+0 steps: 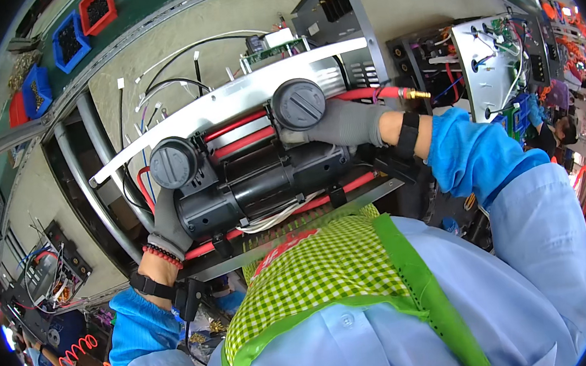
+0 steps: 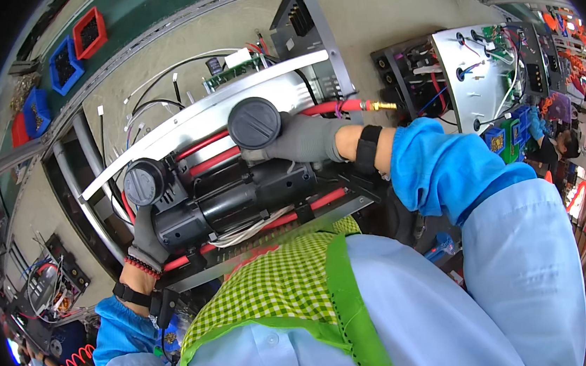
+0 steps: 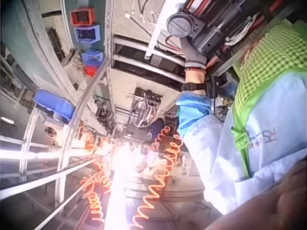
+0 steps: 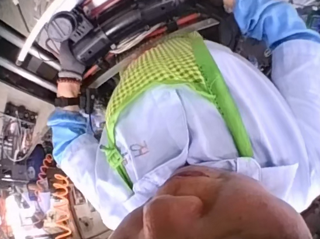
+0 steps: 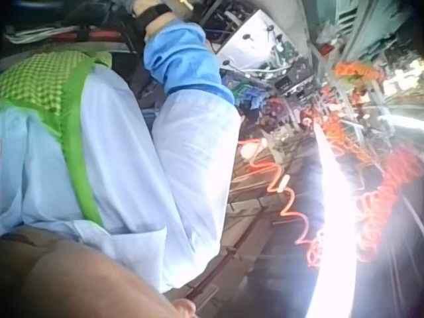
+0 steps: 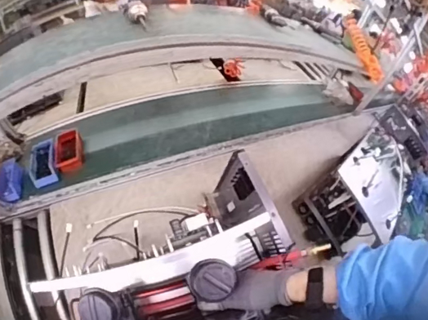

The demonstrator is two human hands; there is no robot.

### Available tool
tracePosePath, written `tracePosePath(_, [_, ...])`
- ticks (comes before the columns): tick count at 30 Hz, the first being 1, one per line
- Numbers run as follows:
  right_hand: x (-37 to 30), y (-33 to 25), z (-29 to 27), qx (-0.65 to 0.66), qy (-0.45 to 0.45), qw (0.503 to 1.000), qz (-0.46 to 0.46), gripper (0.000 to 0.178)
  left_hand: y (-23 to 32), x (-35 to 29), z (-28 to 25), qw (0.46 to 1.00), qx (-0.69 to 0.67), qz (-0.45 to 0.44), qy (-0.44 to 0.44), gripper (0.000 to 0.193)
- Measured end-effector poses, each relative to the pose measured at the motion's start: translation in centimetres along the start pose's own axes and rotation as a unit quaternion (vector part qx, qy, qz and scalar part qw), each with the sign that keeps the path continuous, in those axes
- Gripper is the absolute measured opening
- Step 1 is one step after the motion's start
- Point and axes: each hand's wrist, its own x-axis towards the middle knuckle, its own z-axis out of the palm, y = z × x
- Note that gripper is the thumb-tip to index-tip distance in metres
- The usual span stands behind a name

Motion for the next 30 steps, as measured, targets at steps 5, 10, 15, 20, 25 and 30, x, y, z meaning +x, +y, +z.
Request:
tracePosePath(5, [-1.2,-1.9,-0.8,-0.002,0.002,0.998,0.060,0.088,0.1,-1.0,1.2,1.000,0.008,0.005,0.023,0.046])
tracePosePath(10, [-2.0,-2.1,-1.5,0.043,-0.024,0.998,0.050,0.084,-0.6,-0.9,1.9,0.999,0.032,0.012,0.039,0.040])
tracePosePath(15, [-1.9,-3.0,-1.3,-0.016,-0.041,0.992,0.122,0.073,-1.1,-0.7,1.0,0.997,0.025,0.016,0.077,0.050])
tracePosePath(20, [0.7,1.8,-0.5,-0.069,0.009,0.997,-0.044,0.071,-0.5,-0.6,2.7,0.995,0.070,0.042,0.060,0.041])
tracePosePath(25, [0.7,1.6,-0.9,-0.088,0.005,0.996,-0.012,0.073,-0.2,-0.4,2.6,0.997,0.063,0.013,0.039,0.040])
tracePosePath(30, [0.6,0.8,-1.2,-0.059,-0.007,0.997,0.049,0.071,0.2,-0.2,4.1,0.993,0.079,0.017,0.082,0.040])
